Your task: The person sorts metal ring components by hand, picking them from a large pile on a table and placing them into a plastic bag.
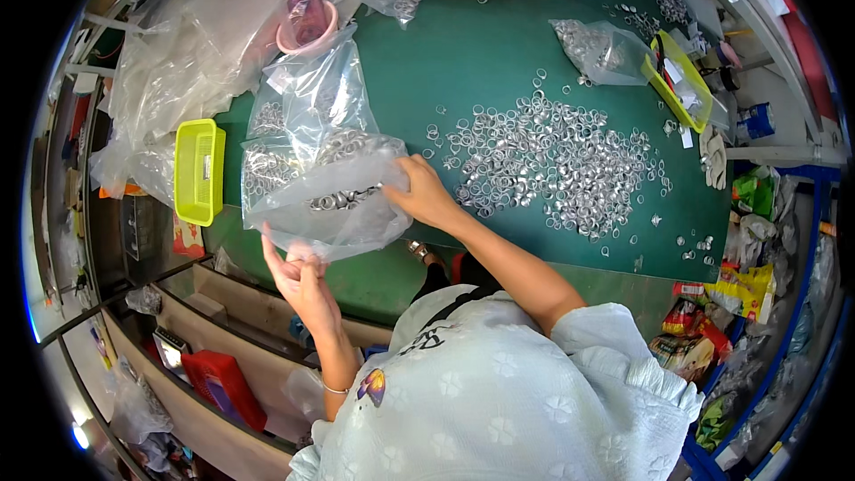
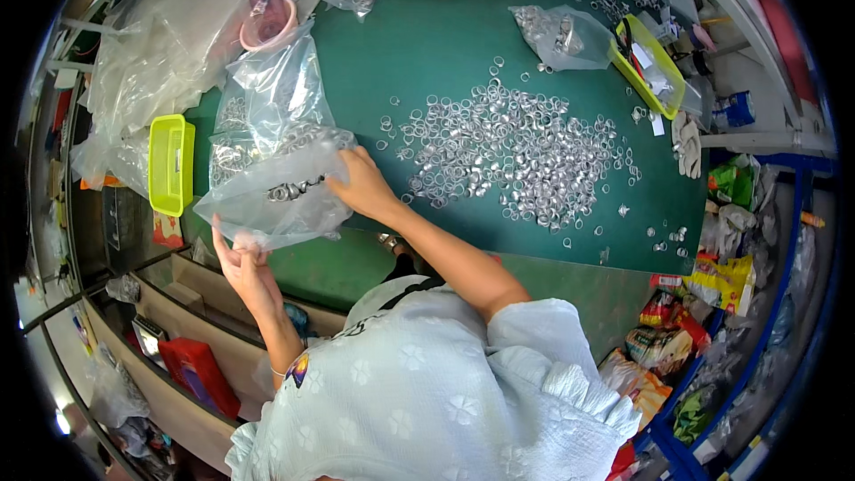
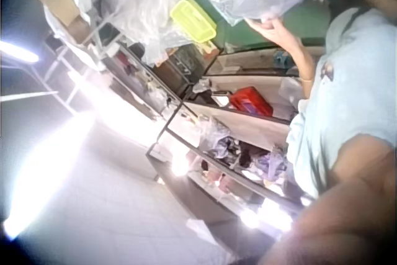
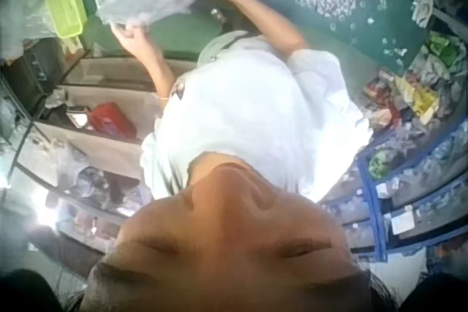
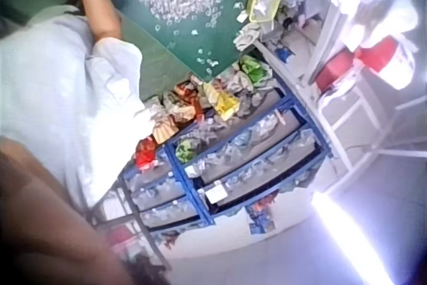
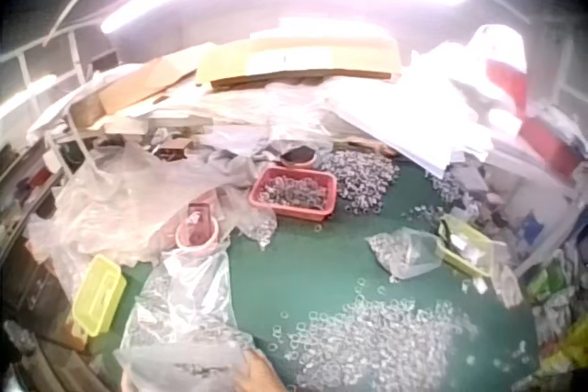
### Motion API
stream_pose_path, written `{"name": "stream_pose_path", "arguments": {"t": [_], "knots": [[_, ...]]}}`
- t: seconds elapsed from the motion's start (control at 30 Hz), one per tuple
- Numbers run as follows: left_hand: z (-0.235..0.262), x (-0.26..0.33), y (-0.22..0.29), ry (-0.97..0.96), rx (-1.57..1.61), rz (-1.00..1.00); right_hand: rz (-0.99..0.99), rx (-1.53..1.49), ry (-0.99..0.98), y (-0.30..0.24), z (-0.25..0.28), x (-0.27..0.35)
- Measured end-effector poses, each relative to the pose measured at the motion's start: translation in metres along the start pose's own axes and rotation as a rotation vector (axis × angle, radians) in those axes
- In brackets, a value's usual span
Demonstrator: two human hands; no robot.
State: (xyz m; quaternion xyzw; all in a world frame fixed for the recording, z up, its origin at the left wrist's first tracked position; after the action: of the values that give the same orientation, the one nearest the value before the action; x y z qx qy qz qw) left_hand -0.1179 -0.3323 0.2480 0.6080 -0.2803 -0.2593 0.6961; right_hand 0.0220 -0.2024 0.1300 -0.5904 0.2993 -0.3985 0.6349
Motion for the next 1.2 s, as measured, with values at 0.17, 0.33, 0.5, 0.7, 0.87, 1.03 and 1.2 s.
{"name": "stream_pose_path", "arguments": {"t": [0.17, 0.33, 0.5, 0.7, 0.87, 1.03, 1.2], "knots": [[0.019, -0.049, -0.03, 0.189, -0.168, -0.283, -0.164, -0.451, -0.239, 0.011, 0.027, -0.014], [0.002, -0.072, -0.055, -0.117, -0.592, -0.38, 0.283, 0.121, -0.172, 0.031, 0.018, 0.001], [-0.046, -0.089, -0.057, -0.118, -0.551, -0.164, 0.229, -0.274, 0.102, 0.046, -0.033, -0.043], [-0.05, -0.079, -0.086, 0.286, -0.277, -0.426, 0.147, -0.375, 0.442, 0.015, -0.04, -0.051], [-0.036, -0.031, -0.005, 0.322, -0.118, -0.406, 0.124, -0.713, -0.036, -0.076, -0.019, -0.044], [-0.024, -0.001, 0.054, 0.4, -0.092, -0.541, 0.24, -0.699, 0.003, -0.168, -0.052, -0.019], [0.039, 0.045, 0.09, 0.4, 0.087, -0.631, 0.237, -0.749, -0.026, -0.213, -0.111, 0.024]]}}
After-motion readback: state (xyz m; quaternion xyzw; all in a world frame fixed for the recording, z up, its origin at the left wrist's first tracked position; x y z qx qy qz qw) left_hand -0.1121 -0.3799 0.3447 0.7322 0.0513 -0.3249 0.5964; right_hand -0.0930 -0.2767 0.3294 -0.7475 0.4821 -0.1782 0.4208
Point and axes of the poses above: each hand's wrist, its own x-axis away from the middle knuckle, its own z-axis out of the back of the hand, y = z × x, the point moved 3 cm from there along -x, towards the middle knuckle, and after that the axes turned 14 degrees about -x, right-handed, at the moved point
